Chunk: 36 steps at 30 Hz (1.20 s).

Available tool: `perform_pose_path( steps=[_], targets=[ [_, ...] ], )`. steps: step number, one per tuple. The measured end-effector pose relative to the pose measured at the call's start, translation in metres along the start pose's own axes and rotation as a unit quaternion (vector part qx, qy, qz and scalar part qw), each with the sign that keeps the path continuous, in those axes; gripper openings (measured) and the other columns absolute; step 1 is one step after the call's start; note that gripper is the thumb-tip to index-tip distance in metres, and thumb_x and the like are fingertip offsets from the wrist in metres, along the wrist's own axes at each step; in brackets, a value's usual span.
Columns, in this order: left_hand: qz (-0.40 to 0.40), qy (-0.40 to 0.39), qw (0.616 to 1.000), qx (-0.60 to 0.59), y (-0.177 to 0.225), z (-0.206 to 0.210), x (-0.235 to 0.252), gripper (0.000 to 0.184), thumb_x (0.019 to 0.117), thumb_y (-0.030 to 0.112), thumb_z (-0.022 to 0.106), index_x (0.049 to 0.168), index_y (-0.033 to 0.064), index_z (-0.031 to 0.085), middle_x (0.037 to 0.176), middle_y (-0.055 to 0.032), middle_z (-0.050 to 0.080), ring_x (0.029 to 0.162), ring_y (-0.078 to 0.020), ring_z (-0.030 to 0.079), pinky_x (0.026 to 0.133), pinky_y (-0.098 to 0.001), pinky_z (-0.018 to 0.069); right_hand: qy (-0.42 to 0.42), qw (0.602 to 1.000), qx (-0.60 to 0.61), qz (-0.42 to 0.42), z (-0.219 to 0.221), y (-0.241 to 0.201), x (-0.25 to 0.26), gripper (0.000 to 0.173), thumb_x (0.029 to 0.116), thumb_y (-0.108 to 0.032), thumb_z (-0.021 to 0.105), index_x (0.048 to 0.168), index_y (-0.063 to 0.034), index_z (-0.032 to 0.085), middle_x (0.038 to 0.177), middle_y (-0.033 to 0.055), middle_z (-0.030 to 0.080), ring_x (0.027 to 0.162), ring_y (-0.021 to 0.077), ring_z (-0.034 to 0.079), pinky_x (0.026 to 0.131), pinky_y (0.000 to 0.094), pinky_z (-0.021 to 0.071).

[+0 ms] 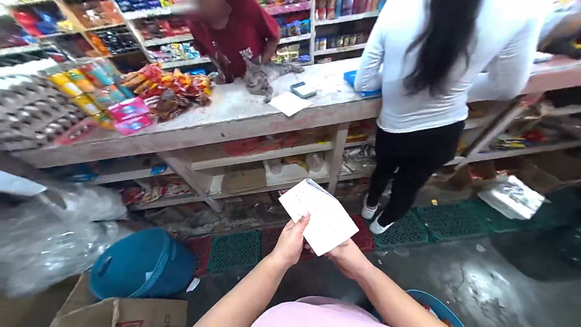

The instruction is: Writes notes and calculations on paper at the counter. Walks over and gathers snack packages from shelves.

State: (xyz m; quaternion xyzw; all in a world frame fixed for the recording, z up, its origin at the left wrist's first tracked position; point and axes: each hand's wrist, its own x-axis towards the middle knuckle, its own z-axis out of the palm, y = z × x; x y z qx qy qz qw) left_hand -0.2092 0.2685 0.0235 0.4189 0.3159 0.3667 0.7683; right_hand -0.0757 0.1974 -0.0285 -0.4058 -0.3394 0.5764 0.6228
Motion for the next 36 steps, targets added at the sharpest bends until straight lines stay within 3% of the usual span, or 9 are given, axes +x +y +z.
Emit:
perform_pose_path(
  steps=[4,7,11,14,16,20,25,31,36],
  targets=[
    [0.017,0.021,1.0,-0.01,0.007,-0.017,0.013,0.039,0.1136,0.023,0.024,0.12,0.0037,0.057,0.091,-0.0066,0.076,0.07,-0.0096,0.072,0.057,-0.0218,0.0574,-0.014,1.0,0.013,0.005,0.016,-0.001,0.043,0.03,0.0873,0.008,0.065,0.116,0.0009,0.061,0.095,0.0085,0.076,0.082,0.0176,0.074,0.076,0.0329,0.0635],
    [0.038,0.052,0.998,-0.027,0.012,-0.029,0.035,0.039,0.1133,0.023,0.024,0.129,0.0013,0.053,0.105,-0.0085,0.074,0.091,-0.0131,0.073,0.079,-0.0292,0.0611,-0.009,0.999,0.023,0.023,0.018,-0.014,0.075,0.027,0.0936,0.008,0.056,0.115,-0.0063,0.062,0.097,0.0015,0.077,0.089,0.0109,0.074,0.082,0.0297,0.0633],
    [0.057,0.143,0.986,-0.066,0.026,-0.053,0.081,0.039,0.1133,0.022,0.025,0.136,-0.0017,0.046,0.115,-0.011,0.07,0.106,-0.0167,0.07,0.097,-0.036,0.0569,-0.104,0.992,0.048,0.047,-0.018,-0.015,0.151,0.03,0.0972,-0.001,0.043,0.109,-0.0117,0.068,0.091,0.0017,0.078,0.071,0.0097,0.072,0.064,0.0259,0.0605],
    [0.074,0.254,0.961,-0.079,0.051,-0.074,0.133,0.038,0.1134,0.023,0.028,0.131,-0.0009,0.051,0.107,-0.0107,0.073,0.097,-0.0167,0.073,0.087,-0.0344,0.0608,-0.149,0.988,0.031,0.008,-0.058,-0.022,0.221,0.043,0.0897,-0.019,0.07,0.131,-0.0112,0.059,0.109,0.0051,0.074,0.085,0.0154,0.073,0.072,0.0294,0.0612],
    [0.086,0.327,0.937,-0.086,0.073,-0.088,0.178,0.035,0.1129,0.023,0.031,0.13,0.0,0.052,0.103,-0.0108,0.072,0.092,-0.0167,0.073,0.081,-0.0346,0.0618,-0.124,0.991,-0.009,-0.041,-0.076,-0.039,0.268,0.053,0.0844,-0.024,0.08,0.129,-0.0109,0.055,0.103,0.0015,0.075,0.088,0.0151,0.074,0.077,0.0305,0.0619],
    [0.084,0.423,0.898,-0.088,0.121,-0.097,0.27,0.027,0.1091,0.017,0.037,0.125,0.0005,0.051,0.099,-0.0125,0.069,0.085,-0.0177,0.071,0.073,-0.0345,0.0607,-0.037,0.993,-0.013,-0.114,-0.101,-0.084,0.359,0.009,0.0966,-0.016,0.065,0.104,-0.021,0.067,0.075,-0.0108,0.071,0.067,0.0037,0.068,0.069,0.0236,0.0597],
    [0.104,0.415,0.903,-0.041,0.179,-0.091,0.341,0.019,0.1053,0.003,0.046,0.122,-0.0043,0.05,0.095,-0.0128,0.072,0.081,-0.0174,0.074,0.073,-0.0332,0.063,-0.013,0.994,0.06,-0.091,-0.1,-0.139,0.45,0.015,0.1008,-0.025,0.063,0.098,-0.0207,0.077,0.081,-0.0089,0.074,0.069,0.002,0.068,0.071,0.0206,0.0591],
    [0.1,0.436,0.89,-0.086,0.214,-0.1,0.362,0.014,0.1033,-0.001,0.048,0.117,-0.0032,0.051,0.088,-0.0112,0.07,0.072,-0.0152,0.071,0.068,-0.0282,0.061,-0.003,0.993,0.115,0.025,-0.047,-0.164,0.521,0.04,0.1111,-0.02,0.023,0.099,-0.0144,0.061,0.076,-0.0038,0.067,0.066,0.0079,0.064,0.067,0.0259,0.0581],
    [0.08,0.425,0.891,-0.139,0.226,-0.125,0.379,0.017,0.1057,0.002,0.042,0.121,-0.0031,0.049,0.092,-0.0126,0.069,0.074,-0.0173,0.071,0.071,-0.0304,0.0615,-0.044,0.992,0.108,0.049,-0.007,-0.159,0.55,0.025,0.1032,-0.005,0.046,0.086,-0.0151,0.061,0.071,-0.002,0.065,0.062,0.0089,0.063,0.066,0.027,0.0584]
  ],
)
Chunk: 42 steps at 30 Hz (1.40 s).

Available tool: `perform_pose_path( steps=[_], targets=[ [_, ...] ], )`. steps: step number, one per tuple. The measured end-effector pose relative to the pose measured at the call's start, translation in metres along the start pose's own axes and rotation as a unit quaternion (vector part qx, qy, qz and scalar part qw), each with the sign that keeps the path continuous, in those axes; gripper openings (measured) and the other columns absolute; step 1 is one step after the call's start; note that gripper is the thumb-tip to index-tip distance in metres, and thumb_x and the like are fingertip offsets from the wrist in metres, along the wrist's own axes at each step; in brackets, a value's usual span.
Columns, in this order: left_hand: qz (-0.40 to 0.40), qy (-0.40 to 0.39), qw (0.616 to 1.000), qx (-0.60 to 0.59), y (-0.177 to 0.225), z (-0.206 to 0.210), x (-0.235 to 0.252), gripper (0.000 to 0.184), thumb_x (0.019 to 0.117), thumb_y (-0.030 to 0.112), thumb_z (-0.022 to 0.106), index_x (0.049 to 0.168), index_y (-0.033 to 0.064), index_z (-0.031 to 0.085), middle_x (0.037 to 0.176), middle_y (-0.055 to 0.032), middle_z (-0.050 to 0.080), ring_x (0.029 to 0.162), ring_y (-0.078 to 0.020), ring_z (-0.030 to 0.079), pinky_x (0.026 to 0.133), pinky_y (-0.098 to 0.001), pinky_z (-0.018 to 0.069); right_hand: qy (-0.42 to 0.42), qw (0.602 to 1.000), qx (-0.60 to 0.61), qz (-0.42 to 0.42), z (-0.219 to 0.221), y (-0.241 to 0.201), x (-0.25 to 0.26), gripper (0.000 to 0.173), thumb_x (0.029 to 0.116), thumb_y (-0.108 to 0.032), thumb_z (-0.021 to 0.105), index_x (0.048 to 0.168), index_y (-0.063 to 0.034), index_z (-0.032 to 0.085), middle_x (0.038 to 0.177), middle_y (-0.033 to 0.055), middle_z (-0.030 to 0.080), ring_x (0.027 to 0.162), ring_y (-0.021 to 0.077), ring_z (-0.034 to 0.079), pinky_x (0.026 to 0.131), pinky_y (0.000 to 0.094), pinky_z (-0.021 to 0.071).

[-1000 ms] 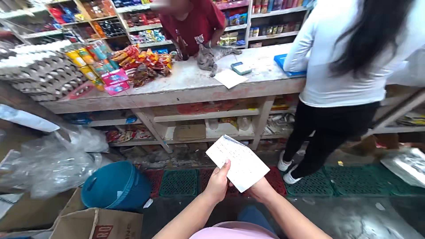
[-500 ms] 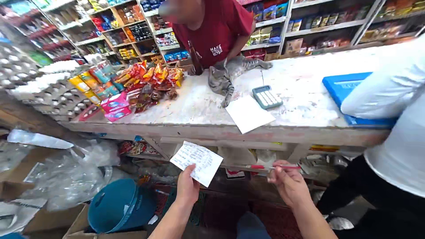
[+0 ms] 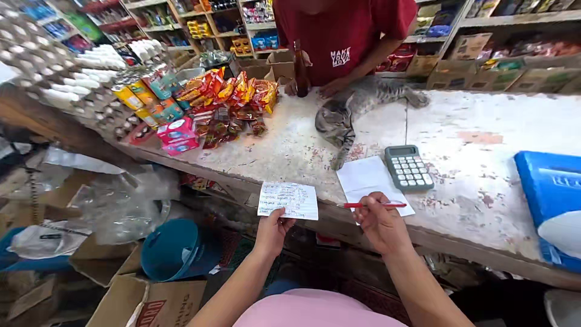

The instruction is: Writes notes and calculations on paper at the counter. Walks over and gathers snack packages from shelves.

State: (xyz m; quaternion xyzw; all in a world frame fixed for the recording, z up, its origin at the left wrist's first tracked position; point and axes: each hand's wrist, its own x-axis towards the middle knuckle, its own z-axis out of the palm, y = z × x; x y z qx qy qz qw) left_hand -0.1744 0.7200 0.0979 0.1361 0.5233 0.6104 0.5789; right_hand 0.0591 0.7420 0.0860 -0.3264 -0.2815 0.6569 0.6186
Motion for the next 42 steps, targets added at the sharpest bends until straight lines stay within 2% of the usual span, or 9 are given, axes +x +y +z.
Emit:
perform_pose_path(
  steps=[8,13,18,20,22,26,29,35,42],
  targets=[
    [-0.051,-0.047,0.998,-0.012,0.023,0.002,0.099,0.021,0.1048,-0.002,0.044,0.126,-0.0045,0.046,0.096,-0.0147,0.067,0.079,-0.0194,0.072,0.076,-0.0319,0.0624,0.13,0.982,-0.077,0.114,0.054,0.014,0.043,0.048,0.1142,-0.033,0.024,0.096,-0.006,0.06,0.066,0.0027,0.064,0.057,0.0112,0.063,0.059,0.0254,0.0566],
    [-0.137,-0.145,0.977,0.069,0.044,0.006,0.156,0.024,0.1092,0.008,0.041,0.126,-0.0064,0.048,0.1,-0.0161,0.07,0.086,-0.0206,0.073,0.082,-0.0333,0.0613,0.132,0.975,-0.157,0.08,0.073,0.03,0.078,0.026,0.11,-0.01,0.041,0.113,0.0004,0.065,0.088,0.0072,0.073,0.074,0.0125,0.069,0.072,0.0262,0.0582],
    [-0.285,-0.416,0.804,0.315,0.088,-0.009,0.179,0.05,0.1129,0.034,0.023,0.137,0.0004,0.051,0.108,-0.0089,0.074,0.091,-0.0176,0.073,0.08,-0.0336,0.06,0.204,0.963,-0.173,0.023,0.086,0.058,0.107,0.029,0.1108,-0.015,0.039,0.094,-0.0069,0.061,0.072,0.0007,0.064,0.063,0.0099,0.063,0.067,0.0272,0.058],
    [-0.204,-0.497,0.759,0.367,0.095,-0.017,0.183,0.04,0.1117,0.026,0.033,0.123,0.0,0.062,0.096,-0.0045,0.075,0.08,-0.0119,0.072,0.07,-0.0285,0.06,0.214,0.959,-0.184,0.012,0.088,0.063,0.111,0.049,0.114,-0.031,0.025,0.092,-0.0069,0.062,0.079,0.0017,0.068,0.071,0.0116,0.067,0.073,0.0298,0.0584],
    [0.071,-0.527,0.745,0.404,0.089,-0.026,0.191,0.027,0.1053,0.019,0.051,0.11,0.0,0.069,0.093,-0.0017,0.072,0.08,-0.0056,0.068,0.07,-0.0231,0.0563,0.193,0.954,-0.228,-0.007,0.087,0.063,0.111,0.055,0.1132,-0.031,0.022,0.083,-0.0094,0.062,0.085,0.0003,0.07,0.084,0.0121,0.068,0.082,0.0309,0.0571],
    [0.517,-0.472,0.505,0.506,0.056,-0.024,0.222,0.044,0.0899,0.036,0.073,0.125,0.0107,0.07,0.131,-0.0149,0.067,0.125,-0.0358,0.061,0.102,-0.0582,0.0482,0.205,0.928,-0.311,0.008,0.092,0.049,0.119,0.012,0.1066,-0.007,0.048,0.111,-0.0056,0.059,0.064,-0.0047,0.056,0.052,0.0032,0.054,0.052,0.0185,0.0503],
    [0.555,-0.472,0.409,0.549,0.029,-0.021,0.225,0.072,0.0823,0.042,0.08,0.145,0.0149,0.057,0.152,-0.0142,0.052,0.143,-0.0349,0.046,0.112,-0.0628,0.0366,0.198,0.911,-0.361,0.017,0.092,0.037,0.126,0.028,0.1074,-0.01,0.046,0.135,-0.0085,0.048,0.072,-0.005,0.055,0.052,0.0012,0.049,0.05,0.0157,0.0455],
    [0.579,-0.431,0.395,0.568,0.022,-0.025,0.228,0.073,0.0865,0.052,0.071,0.145,0.0127,0.055,0.15,-0.0127,0.054,0.141,-0.0289,0.049,0.111,-0.0519,0.041,0.179,0.921,-0.345,-0.03,0.093,0.039,0.143,0.031,0.1119,-0.022,0.035,0.133,-0.0141,0.056,0.078,-0.0077,0.058,0.065,0.0022,0.057,0.061,0.0183,0.0511],
    [0.533,-0.433,0.4,0.607,0.02,-0.024,0.227,0.079,0.0848,0.057,0.071,0.146,0.009,0.054,0.155,-0.0128,0.049,0.144,-0.0302,0.045,0.111,-0.0509,0.0424,0.152,0.963,-0.216,-0.042,0.093,0.045,0.151,0.054,0.1092,-0.037,0.021,0.078,-0.0174,0.06,0.053,-0.0095,0.048,0.039,-0.0001,0.038,0.039,0.0145,0.0355]
  ],
)
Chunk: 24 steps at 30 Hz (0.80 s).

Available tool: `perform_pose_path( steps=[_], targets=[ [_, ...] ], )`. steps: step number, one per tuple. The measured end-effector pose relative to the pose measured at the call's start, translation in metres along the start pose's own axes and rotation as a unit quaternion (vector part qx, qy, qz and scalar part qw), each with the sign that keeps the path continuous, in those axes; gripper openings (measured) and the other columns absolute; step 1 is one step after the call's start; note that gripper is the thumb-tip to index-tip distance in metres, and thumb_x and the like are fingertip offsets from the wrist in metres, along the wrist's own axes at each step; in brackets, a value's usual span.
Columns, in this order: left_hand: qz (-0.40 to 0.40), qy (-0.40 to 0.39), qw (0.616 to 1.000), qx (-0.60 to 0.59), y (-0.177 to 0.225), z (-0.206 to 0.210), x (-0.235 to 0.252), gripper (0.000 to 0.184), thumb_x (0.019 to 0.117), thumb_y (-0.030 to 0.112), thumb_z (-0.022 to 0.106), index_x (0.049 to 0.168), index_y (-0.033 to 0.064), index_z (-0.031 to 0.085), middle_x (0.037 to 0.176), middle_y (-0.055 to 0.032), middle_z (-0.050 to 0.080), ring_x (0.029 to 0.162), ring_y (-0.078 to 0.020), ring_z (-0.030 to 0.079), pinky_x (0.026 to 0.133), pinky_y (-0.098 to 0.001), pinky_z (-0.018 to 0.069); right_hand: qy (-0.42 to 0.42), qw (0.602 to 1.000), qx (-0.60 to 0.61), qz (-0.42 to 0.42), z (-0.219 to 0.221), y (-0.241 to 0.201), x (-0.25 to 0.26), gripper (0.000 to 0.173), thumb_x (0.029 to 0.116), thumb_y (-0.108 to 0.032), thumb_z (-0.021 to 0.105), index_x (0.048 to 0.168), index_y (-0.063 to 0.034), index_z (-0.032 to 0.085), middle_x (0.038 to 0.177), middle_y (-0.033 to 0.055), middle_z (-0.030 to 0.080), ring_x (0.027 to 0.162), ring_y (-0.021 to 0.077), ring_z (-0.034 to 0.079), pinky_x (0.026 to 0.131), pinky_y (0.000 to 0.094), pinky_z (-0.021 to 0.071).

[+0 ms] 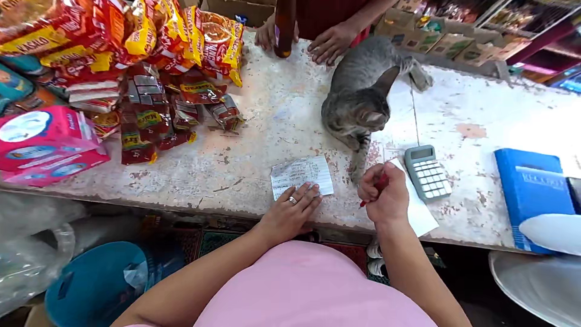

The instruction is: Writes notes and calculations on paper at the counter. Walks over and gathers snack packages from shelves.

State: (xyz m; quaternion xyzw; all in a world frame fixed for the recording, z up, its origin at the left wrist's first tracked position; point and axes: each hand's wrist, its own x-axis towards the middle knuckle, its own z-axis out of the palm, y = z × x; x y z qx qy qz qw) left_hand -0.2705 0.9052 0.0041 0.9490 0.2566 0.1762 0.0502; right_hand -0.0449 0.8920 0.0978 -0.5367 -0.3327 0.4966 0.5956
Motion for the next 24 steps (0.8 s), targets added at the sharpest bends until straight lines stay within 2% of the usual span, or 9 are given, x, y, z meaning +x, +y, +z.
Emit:
perform_pose_path(
  steps=[4,8,10,13,16,18,20,22,24],
  targets=[
    [-0.002,0.026,0.999,0.041,0.001,0.002,-0.002,0.077,0.0876,0.062,0.065,0.144,0.0103,0.056,0.152,-0.0136,0.052,0.142,-0.0298,0.048,0.111,-0.0497,0.0427,-0.02,0.999,0.023,-0.029,-0.002,0.004,-0.001,0.054,0.1072,-0.035,0.019,0.077,-0.0186,0.061,0.052,-0.0099,0.048,0.038,-0.0008,0.038,0.038,0.0145,0.0347],
    [-0.016,0.031,0.999,0.031,0.003,0.002,-0.01,0.071,0.0891,0.056,0.066,0.145,0.013,0.057,0.152,-0.0128,0.052,0.142,-0.0317,0.047,0.11,-0.0534,0.0421,-0.033,0.998,0.056,0.008,0.0,0.005,0.002,0.061,0.1081,-0.055,0.021,0.087,-0.0165,0.064,0.055,-0.009,0.052,0.039,-0.0009,0.042,0.038,0.0139,0.0369],
    [-0.03,0.001,0.999,0.017,0.004,-0.001,-0.007,0.072,0.0868,0.053,0.071,0.145,0.0133,0.056,0.155,-0.0123,0.05,0.143,-0.0312,0.046,0.11,-0.0534,0.0423,-0.011,0.996,0.078,0.035,0.005,0.003,0.011,0.043,0.1117,-0.036,0.031,0.103,-0.0099,0.065,0.07,-0.006,0.063,0.041,-0.0028,0.042,0.038,0.0114,0.0364],
    [-0.042,-0.037,0.998,0.014,0.006,-0.003,-0.004,0.076,0.0865,0.054,0.071,0.147,0.0121,0.054,0.157,-0.0134,0.047,0.144,-0.0315,0.045,0.111,-0.053,0.0406,0.042,0.979,0.172,0.102,0.025,0.002,0.026,0.028,0.1011,-0.002,0.039,0.113,-0.0057,0.063,0.092,0.0014,0.071,0.048,-0.0005,0.049,0.042,0.0124,0.0404],
    [-0.041,-0.036,0.999,0.004,0.006,-0.003,-0.004,0.076,0.0858,0.054,0.073,0.146,0.0111,0.055,0.155,-0.015,0.048,0.143,-0.0327,0.046,0.112,-0.0533,0.0402,-0.014,0.962,0.209,0.173,0.054,0.01,0.033,0.041,0.1062,-0.023,0.025,0.113,-0.0128,0.064,0.095,0.0025,0.073,0.074,0.013,0.068,0.065,0.029,0.0568],
    [-0.045,-0.042,0.998,-0.02,0.005,-0.005,-0.004,0.073,0.0839,0.049,0.077,0.143,0.01,0.058,0.152,-0.0152,0.051,0.141,-0.0335,0.047,0.111,-0.0543,0.0406,-0.082,0.963,0.153,0.204,0.072,0.021,0.035,0.062,0.1064,-0.045,0.008,0.103,-0.0174,0.063,0.08,0.0004,0.069,0.073,0.0161,0.067,0.067,0.0352,0.0564],
    [-0.047,-0.054,0.996,-0.046,0.003,-0.008,-0.005,0.071,0.0835,0.045,0.078,0.14,0.0076,0.059,0.149,-0.0166,0.054,0.141,-0.0343,0.047,0.113,-0.0549,0.0391,-0.123,0.97,0.087,0.192,0.086,0.033,0.038,0.081,0.1058,-0.057,-0.002,0.1,-0.0118,0.064,0.07,0.0027,0.069,0.063,0.015,0.067,0.061,0.0321,0.0575],
    [-0.038,-0.076,0.993,-0.082,-0.002,-0.014,-0.008,0.071,0.087,0.044,0.076,0.143,0.0052,0.056,0.15,-0.0183,0.052,0.145,-0.0348,0.043,0.117,-0.0541,0.0346,-0.149,0.976,0.042,0.155,0.096,0.042,0.039,0.071,0.1112,-0.049,0.01,0.108,-0.0038,0.064,0.077,0.0054,0.072,0.068,0.0137,0.07,0.066,0.0291,0.0591],
    [-0.02,-0.08,0.989,-0.122,-0.01,-0.021,-0.012,0.072,0.0889,0.042,0.075,0.145,0.0031,0.053,0.15,-0.0195,0.052,0.145,-0.0351,0.042,0.12,-0.0515,0.0325,-0.179,0.98,0.005,0.089,0.103,0.051,0.04,0.038,0.1128,-0.025,0.036,0.109,-0.0004,0.064,0.086,0.0049,0.073,0.075,0.0115,0.071,0.073,0.0276,0.0606]
  ],
)
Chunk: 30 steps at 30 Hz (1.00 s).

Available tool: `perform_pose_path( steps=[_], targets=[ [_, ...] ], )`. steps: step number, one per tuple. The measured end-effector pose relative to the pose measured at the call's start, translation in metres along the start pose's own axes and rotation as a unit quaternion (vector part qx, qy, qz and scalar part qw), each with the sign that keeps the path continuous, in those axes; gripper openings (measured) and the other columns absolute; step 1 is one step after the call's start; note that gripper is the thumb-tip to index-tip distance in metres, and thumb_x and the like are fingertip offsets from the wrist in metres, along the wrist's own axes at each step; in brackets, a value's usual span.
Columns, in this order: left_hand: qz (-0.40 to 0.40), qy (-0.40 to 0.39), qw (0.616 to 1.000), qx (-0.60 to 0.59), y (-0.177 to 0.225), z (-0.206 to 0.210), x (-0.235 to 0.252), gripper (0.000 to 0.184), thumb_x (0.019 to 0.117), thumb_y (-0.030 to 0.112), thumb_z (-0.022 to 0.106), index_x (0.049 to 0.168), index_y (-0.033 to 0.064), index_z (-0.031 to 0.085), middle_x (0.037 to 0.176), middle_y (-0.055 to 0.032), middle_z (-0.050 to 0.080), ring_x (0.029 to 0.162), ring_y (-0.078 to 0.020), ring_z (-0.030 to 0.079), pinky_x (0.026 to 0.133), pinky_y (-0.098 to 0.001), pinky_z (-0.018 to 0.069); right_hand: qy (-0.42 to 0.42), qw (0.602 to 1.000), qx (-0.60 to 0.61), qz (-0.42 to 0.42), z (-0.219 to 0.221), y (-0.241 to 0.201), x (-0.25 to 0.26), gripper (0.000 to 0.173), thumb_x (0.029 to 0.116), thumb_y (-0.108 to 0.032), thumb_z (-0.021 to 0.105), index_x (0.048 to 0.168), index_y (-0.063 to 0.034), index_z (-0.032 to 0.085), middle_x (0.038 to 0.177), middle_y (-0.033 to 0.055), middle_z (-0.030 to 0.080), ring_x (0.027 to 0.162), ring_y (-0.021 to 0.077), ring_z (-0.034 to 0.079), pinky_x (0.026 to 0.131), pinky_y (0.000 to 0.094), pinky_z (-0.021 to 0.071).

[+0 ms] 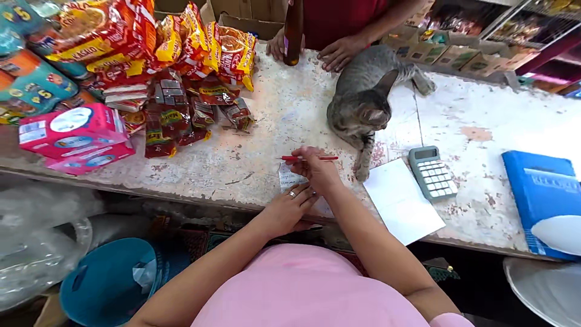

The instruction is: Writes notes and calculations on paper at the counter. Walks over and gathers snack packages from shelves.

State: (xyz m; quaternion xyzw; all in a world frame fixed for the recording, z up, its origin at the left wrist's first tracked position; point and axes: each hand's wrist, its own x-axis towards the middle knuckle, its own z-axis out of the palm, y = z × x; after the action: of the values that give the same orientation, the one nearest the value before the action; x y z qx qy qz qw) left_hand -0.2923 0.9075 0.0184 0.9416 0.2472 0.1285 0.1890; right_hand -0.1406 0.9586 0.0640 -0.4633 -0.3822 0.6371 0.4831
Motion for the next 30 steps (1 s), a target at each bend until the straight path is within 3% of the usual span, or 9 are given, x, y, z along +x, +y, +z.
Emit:
perform_pose_path(
  steps=[2,4,6,7,9,11,13,18,30],
  targets=[
    [0.007,-0.016,1.0,-0.021,-0.003,-0.007,-0.002,0.071,0.0904,0.041,0.074,0.145,0.0012,0.053,0.148,-0.0204,0.053,0.143,-0.0361,0.044,0.12,-0.0501,0.0327,-0.015,0.999,-0.032,-0.037,0.006,0.008,0.007,0.022,0.1085,-0.016,0.05,0.103,-0.0019,0.065,0.085,0.0032,0.074,0.074,0.0095,0.071,0.072,0.0259,0.0611],
    [0.006,-0.031,0.999,-0.024,-0.002,-0.011,-0.002,0.07,0.0915,0.04,0.074,0.144,0.0001,0.053,0.147,-0.0214,0.054,0.142,-0.0375,0.046,0.12,-0.0506,0.0331,-0.03,0.997,-0.054,-0.055,0.009,0.015,0.011,0.027,0.1102,-0.017,0.045,0.104,0.0002,0.066,0.087,0.0038,0.074,0.076,0.0092,0.072,0.072,0.0252,0.0611],
    [0.019,-0.01,1.0,-0.015,-0.005,-0.008,-0.006,0.066,0.0925,0.039,0.073,0.142,-0.0003,0.055,0.146,-0.0204,0.055,0.141,-0.0367,0.048,0.119,-0.0518,0.0343,-0.037,0.994,-0.081,-0.07,0.007,0.02,0.013,0.018,0.1067,-0.011,0.052,0.105,0.0007,0.066,0.089,0.0032,0.073,0.079,0.0081,0.071,0.075,0.0253,0.0605],
    [0.029,0.019,0.999,-0.005,-0.008,-0.005,-0.01,0.062,0.0927,0.039,0.072,0.139,0.0,0.058,0.144,-0.0186,0.058,0.138,-0.035,0.051,0.118,-0.0516,0.0374,-0.028,0.991,-0.1,-0.081,0.006,0.023,0.013,0.007,0.1009,-0.007,0.062,0.101,-0.001,0.065,0.086,0.0012,0.071,0.075,0.0062,0.069,0.073,0.0242,0.0601],
    [0.029,0.074,0.997,0.023,-0.016,-0.001,-0.022,0.056,0.0943,0.043,0.068,0.133,0.0027,0.064,0.14,-0.014,0.062,0.135,-0.0306,0.056,0.113,-0.0492,0.044,0.002,0.983,-0.145,-0.115,0.004,0.029,0.013,0.014,0.0919,-0.006,0.073,0.089,-0.0069,0.059,0.072,-0.0047,0.063,0.06,0.0004,0.058,0.058,0.0178,0.0514],
    [0.012,0.115,0.992,0.053,-0.025,0.0,-0.034,0.056,0.0945,0.048,0.066,0.128,0.0036,0.068,0.137,-0.0121,0.065,0.132,-0.0281,0.059,0.109,-0.0456,0.0486,0.021,0.965,-0.199,-0.169,0.003,0.037,0.014,0.021,0.0942,-0.013,0.072,0.081,-0.0086,0.057,0.063,-0.0091,0.054,0.053,-0.0035,0.048,0.052,0.0149,0.0432],
    [0.008,0.15,0.986,0.073,-0.03,0.002,-0.041,0.058,0.0951,0.053,0.063,0.124,0.0033,0.07,0.134,-0.0117,0.067,0.13,-0.0274,0.061,0.107,-0.0428,0.0506,0.028,0.948,-0.235,-0.211,0.003,0.043,0.016,0.024,0.0998,-0.02,0.066,0.08,-0.0075,0.059,0.061,-0.0093,0.053,0.052,-0.0038,0.048,0.052,0.0157,0.0432],
    [0.029,0.201,0.971,0.127,-0.032,0.009,-0.041,0.06,0.0978,0.057,0.055,0.122,0.0051,0.072,0.128,-0.0109,0.07,0.124,-0.0257,0.064,0.105,-0.0386,0.0518,0.034,0.946,-0.252,-0.203,0.009,0.045,0.017,0.021,0.0927,-0.009,0.073,0.076,-0.0037,0.062,0.064,-0.0046,0.062,0.055,-0.0024,0.057,0.055,0.0164,0.0505],
    [0.037,0.221,0.964,0.143,-0.034,0.015,-0.041,0.059,0.0985,0.057,0.055,0.119,0.0054,0.073,0.126,-0.0101,0.071,0.122,-0.0249,0.066,0.104,-0.0379,0.0523,0.035,0.935,-0.289,-0.204,0.008,0.049,0.017,0.02,0.0895,-0.005,0.07,0.072,-0.005,0.06,0.06,-0.0045,0.057,0.053,-0.0013,0.051,0.052,0.018,0.044]
  ],
)
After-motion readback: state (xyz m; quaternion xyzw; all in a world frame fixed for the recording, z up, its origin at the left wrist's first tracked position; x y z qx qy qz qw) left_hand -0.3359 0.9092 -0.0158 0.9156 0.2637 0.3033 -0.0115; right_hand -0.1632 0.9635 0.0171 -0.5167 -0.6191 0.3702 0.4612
